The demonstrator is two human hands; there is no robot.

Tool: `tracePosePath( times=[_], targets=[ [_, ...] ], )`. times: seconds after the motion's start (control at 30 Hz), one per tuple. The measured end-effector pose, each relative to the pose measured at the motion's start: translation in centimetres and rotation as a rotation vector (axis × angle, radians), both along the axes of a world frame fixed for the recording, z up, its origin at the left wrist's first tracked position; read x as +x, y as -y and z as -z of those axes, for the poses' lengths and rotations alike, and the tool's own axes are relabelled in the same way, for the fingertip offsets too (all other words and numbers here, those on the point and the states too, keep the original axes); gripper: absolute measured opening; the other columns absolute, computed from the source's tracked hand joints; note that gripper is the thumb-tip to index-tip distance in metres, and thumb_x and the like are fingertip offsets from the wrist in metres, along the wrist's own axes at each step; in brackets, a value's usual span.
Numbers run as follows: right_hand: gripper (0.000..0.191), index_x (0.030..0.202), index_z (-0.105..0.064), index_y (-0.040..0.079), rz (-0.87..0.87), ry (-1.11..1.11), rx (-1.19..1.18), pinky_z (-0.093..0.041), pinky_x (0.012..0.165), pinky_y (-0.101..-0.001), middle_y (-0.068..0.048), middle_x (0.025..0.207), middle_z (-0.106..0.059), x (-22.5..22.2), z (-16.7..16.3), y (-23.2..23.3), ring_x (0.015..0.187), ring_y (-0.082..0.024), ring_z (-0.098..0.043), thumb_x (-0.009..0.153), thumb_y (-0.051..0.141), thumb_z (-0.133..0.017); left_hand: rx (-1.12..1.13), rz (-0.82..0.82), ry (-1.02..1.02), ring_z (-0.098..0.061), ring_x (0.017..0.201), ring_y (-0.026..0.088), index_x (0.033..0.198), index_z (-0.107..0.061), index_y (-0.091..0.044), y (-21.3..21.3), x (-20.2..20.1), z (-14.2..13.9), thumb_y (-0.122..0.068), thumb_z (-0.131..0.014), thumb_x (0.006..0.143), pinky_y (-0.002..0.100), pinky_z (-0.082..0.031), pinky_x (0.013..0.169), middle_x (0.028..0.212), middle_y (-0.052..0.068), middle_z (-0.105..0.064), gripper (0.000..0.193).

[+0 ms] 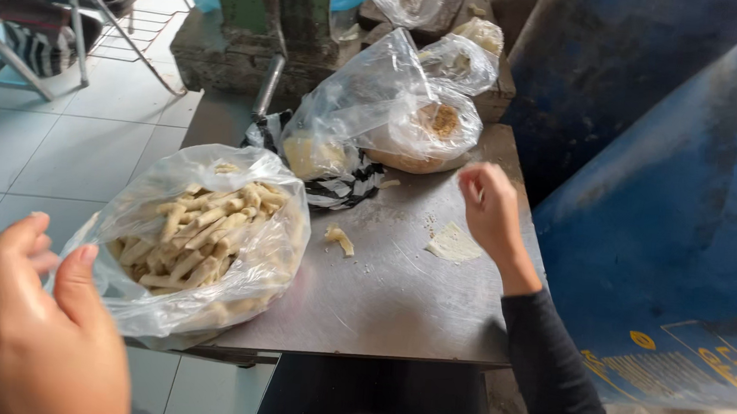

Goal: The person sits at a metal table and wraps thin dough sheets around a brown filling, folding and sealing each piece by hand and placing the finished rolls into a plastic bag. Later they peel thin sheets from a block of dough and continue folding pieces on the table.

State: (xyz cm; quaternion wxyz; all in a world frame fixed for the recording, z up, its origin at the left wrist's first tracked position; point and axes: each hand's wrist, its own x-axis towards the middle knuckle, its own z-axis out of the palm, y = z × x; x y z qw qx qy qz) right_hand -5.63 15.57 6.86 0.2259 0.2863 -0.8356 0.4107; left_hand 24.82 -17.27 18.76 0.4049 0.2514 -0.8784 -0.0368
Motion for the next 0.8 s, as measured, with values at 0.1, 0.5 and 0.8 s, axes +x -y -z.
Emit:
tracePosePath(
  times=[0.1,0.5,0.8],
  targets=[
    [0.018,0.115,-0.067,0.003,0.043,-0.071,-0.032,-0.05,0.07,-0.032,-0.01,0.094,-0.059,-2.6,-3.2,0.8,0.075,-0.016,-0.057,0.098,0.003,-0.072,-0.031,0.375,-0.198,-0.065,0.109,0.029,0.111,-0.064,-0.006,-4.1,-3.2,2.2,0.002,-0.068,0.092,0.043,-0.054,0.093,0.112,0.011,-0.066,0.021],
    [0.016,0.099,-0.066,-0.002,-0.111,0.155,0.167,-0.049,0.067,-0.035,-0.013,0.084,-0.063,-9.1,-4.3,4.1,0.074,-0.023,-0.06,0.093,0.008,-0.076,0.342,0.873,0.479,-0.069,0.086,0.035,0.096,-0.06,0.0,-19.3,-22.5,18.3,-0.032,-0.078,0.086,0.043,-0.057,0.068,0.096,0.02,-0.065,0.038],
    [0.009,0.101,-0.07,-0.001,-0.011,-0.237,-0.143,-0.053,0.073,-0.0302,-0.013,0.093,-0.071,-10.9,-3.7,6.5,0.083,-0.018,-0.067,0.104,0.004,-0.064,0.652,0.963,0.278,-0.072,0.081,0.034,0.093,-0.062,-0.006,-19.3,-23.3,19.5,-0.022,-0.068,0.092,0.046,-0.056,0.07,0.086,0.015,-0.072,0.017]
  ],
)
